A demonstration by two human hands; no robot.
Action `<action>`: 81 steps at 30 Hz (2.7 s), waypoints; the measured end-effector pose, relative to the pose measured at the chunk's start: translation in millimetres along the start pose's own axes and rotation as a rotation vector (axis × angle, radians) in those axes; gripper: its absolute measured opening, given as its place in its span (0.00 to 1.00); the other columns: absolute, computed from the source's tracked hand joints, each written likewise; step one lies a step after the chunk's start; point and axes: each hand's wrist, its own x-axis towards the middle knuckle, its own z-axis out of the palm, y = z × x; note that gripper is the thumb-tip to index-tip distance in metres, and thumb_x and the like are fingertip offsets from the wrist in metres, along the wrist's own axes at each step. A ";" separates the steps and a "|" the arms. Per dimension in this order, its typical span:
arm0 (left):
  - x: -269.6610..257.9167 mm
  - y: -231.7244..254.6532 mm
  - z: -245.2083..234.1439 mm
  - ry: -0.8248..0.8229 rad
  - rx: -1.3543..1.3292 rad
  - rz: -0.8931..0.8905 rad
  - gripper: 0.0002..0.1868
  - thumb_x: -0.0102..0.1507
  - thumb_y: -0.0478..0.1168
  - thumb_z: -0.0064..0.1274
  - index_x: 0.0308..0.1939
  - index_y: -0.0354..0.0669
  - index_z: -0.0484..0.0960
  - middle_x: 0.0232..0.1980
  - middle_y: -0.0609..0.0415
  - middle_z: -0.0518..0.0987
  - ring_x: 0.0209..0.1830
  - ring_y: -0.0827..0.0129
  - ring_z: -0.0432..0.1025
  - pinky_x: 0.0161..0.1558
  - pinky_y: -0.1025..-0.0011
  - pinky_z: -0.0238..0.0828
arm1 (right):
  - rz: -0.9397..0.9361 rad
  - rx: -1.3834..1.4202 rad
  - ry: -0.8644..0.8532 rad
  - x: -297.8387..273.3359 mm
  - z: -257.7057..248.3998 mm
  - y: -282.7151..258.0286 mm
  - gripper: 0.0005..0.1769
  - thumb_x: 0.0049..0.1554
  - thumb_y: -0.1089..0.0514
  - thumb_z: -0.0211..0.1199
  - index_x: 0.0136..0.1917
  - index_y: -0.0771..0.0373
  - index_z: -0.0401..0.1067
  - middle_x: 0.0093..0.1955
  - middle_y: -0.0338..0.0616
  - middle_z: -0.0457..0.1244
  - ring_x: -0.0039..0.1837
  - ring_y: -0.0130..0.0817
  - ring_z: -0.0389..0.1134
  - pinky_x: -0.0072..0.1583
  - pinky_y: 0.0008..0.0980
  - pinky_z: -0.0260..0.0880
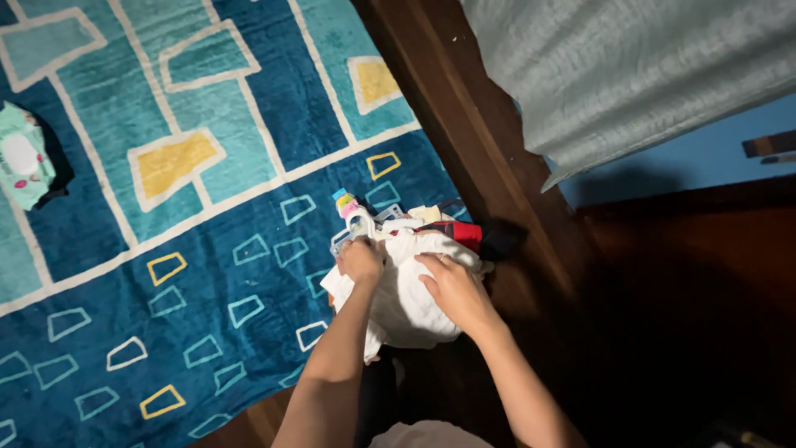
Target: The recorder is seen taking baby clothes from a drawer and a bed and putting them on hangers, then hanging them in a wardrobe.
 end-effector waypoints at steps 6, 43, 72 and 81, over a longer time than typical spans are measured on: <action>6.1 -15.2 23.9 -0.060 0.067 -0.075 0.15 0.62 0.52 0.60 0.45 0.49 0.89 0.48 0.45 0.84 0.51 0.52 0.78 0.56 0.58 0.71 | -0.033 0.000 -0.014 5.8 -4.0 7.0 0.18 0.57 0.58 0.63 0.61 0.60 0.74 0.59 0.52 0.69 0.59 0.54 0.70 0.57 0.46 0.71; -250.4 168.2 -367.4 0.433 -0.521 0.590 0.11 0.64 0.41 0.62 0.42 0.40 0.78 0.34 0.46 0.82 0.30 0.54 0.76 0.30 0.63 0.68 | -0.578 0.223 0.231 -100.3 -213.1 -66.4 0.09 0.53 0.60 0.72 0.47 0.64 0.79 0.44 0.46 0.72 0.47 0.38 0.75 0.49 0.34 0.72; -260.6 179.9 -401.5 0.323 -0.721 0.549 0.11 0.65 0.43 0.60 0.44 0.39 0.79 0.28 0.50 0.82 0.23 0.69 0.74 0.28 0.71 0.66 | -0.613 0.385 0.259 -68.8 -217.3 -78.3 0.06 0.56 0.61 0.69 0.47 0.64 0.81 0.44 0.43 0.72 0.44 0.29 0.72 0.45 0.29 0.71; -259.7 184.7 -408.3 0.330 -0.728 0.483 0.12 0.66 0.43 0.59 0.41 0.36 0.80 0.26 0.50 0.82 0.20 0.70 0.73 0.27 0.74 0.65 | -0.817 0.136 0.285 -96.9 -213.2 -103.5 0.11 0.54 0.60 0.71 0.50 0.65 0.79 0.43 0.48 0.70 0.48 0.42 0.71 0.50 0.39 0.69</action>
